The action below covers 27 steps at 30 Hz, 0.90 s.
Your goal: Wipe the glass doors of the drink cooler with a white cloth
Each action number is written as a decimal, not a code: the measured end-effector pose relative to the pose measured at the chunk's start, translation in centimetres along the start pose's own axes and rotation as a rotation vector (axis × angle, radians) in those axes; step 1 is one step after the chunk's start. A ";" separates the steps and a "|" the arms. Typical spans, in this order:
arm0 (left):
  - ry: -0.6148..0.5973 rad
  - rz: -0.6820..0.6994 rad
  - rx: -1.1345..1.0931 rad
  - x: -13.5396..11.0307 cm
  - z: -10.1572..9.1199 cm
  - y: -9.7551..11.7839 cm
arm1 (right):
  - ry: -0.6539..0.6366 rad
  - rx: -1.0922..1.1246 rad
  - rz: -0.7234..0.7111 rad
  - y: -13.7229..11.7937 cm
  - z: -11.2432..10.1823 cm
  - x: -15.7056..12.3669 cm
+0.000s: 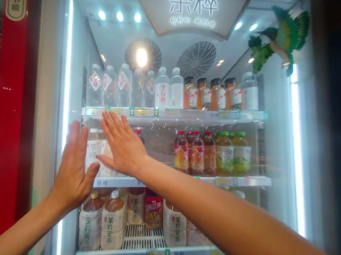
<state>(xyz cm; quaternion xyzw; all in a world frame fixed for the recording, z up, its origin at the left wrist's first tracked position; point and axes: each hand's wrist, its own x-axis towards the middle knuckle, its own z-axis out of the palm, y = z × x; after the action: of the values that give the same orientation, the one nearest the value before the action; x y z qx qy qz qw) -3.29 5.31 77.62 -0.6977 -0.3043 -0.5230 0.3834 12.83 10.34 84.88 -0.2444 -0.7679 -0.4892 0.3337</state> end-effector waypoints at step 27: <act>0.097 -0.025 -0.120 2.9 14.2 16.3 | 0.084 0.024 0.248 11.0 -4.2 -15.2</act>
<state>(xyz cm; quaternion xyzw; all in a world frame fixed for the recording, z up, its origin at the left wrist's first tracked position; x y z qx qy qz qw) 18.03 8.99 74.64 -0.6894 -0.2626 -0.5781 0.3486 31.69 10.18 81.19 -0.3126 -0.7230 -0.4448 0.4263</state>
